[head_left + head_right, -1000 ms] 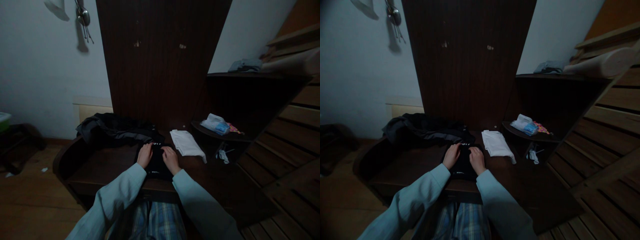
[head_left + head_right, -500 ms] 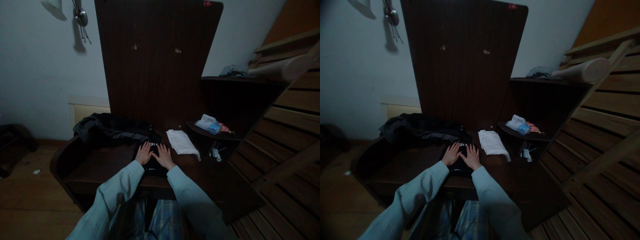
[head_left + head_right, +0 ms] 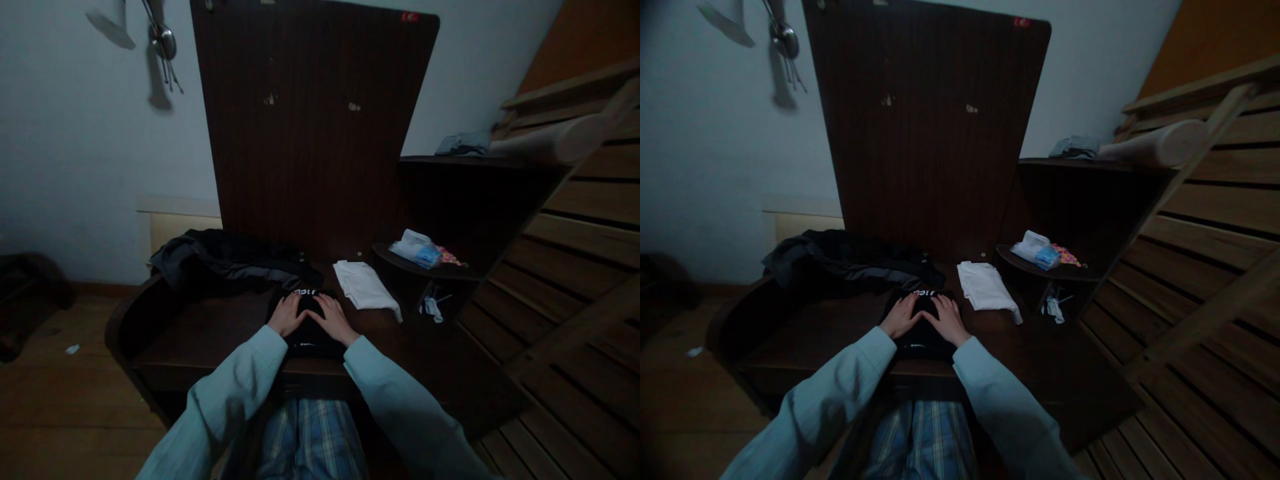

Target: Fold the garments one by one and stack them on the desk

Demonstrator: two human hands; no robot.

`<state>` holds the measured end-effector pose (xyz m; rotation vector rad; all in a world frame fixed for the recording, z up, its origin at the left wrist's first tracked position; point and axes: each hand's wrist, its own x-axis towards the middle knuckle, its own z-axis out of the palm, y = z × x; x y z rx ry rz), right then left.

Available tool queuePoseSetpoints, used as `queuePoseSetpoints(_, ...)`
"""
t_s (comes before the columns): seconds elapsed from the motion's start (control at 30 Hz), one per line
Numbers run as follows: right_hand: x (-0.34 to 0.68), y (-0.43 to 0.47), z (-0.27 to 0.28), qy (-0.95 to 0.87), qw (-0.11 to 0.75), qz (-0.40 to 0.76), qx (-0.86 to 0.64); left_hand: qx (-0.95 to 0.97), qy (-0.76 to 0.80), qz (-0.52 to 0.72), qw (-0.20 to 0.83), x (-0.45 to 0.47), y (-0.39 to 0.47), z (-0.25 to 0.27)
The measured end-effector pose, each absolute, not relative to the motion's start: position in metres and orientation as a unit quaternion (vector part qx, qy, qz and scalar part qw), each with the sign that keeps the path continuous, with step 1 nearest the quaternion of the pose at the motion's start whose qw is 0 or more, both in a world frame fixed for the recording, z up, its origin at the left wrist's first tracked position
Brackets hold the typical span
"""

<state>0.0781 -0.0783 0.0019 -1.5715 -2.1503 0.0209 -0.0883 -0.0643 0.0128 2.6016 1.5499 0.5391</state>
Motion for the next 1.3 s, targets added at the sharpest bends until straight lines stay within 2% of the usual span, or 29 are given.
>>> queuePoseSetpoints(0.1, 0.109, -0.07, 0.001, -0.732, 0.314, -0.059, -0.601, 0.864, 0.469, 0.174, 0.048, -0.103, -0.064, 0.014)
queuePoseSetpoints(0.17, 0.131, -0.061, 0.001, -0.665, 0.321, -0.107, -0.666, 0.868, 0.46, 0.176, 0.054, -0.113, -0.066, 0.017)
queuePoseSetpoints(0.3, 0.154, -0.044, 0.001, -0.591, 0.254, -0.106, -0.759, 0.862, 0.476, 0.165, 0.063, -0.127, -0.078, 0.027)
queuePoseSetpoints(0.5, 0.138, -0.036, 0.006, -0.618, 0.205, -0.089, -0.754, 0.805, 0.581, 0.104, 0.059, -0.146, -0.082, 0.05)
queuePoseSetpoints(0.73, 0.128, -0.041, 0.011, -0.667, 0.173, -0.099, -0.718, 0.78, 0.595, 0.191, 0.035, -0.153, -0.058, 0.028)
queuePoseSetpoints(0.87, 0.122, -0.042, 0.01, -0.702, 0.159, -0.098, -0.687, 0.788, 0.556, 0.235, 0.119, -0.149, -0.048, 0.022)
queuePoseSetpoints(1.07, 0.115, -0.049, 0.011, -0.718, 0.157, -0.089, -0.672, 0.786, 0.561, 0.143, 0.215, -0.145, -0.033, 0.033)
queuePoseSetpoints(1.2, 0.115, -0.053, 0.006, -0.737, 0.182, -0.068, -0.648, 0.792, 0.517, 0.161, 0.284, -0.147, -0.027, 0.032)
queuePoseSetpoints(1.3, 0.117, -0.052, 0.003, -0.742, 0.236, -0.034, -0.627, 0.787, 0.507, 0.157, 0.314, -0.147, -0.032, 0.035)
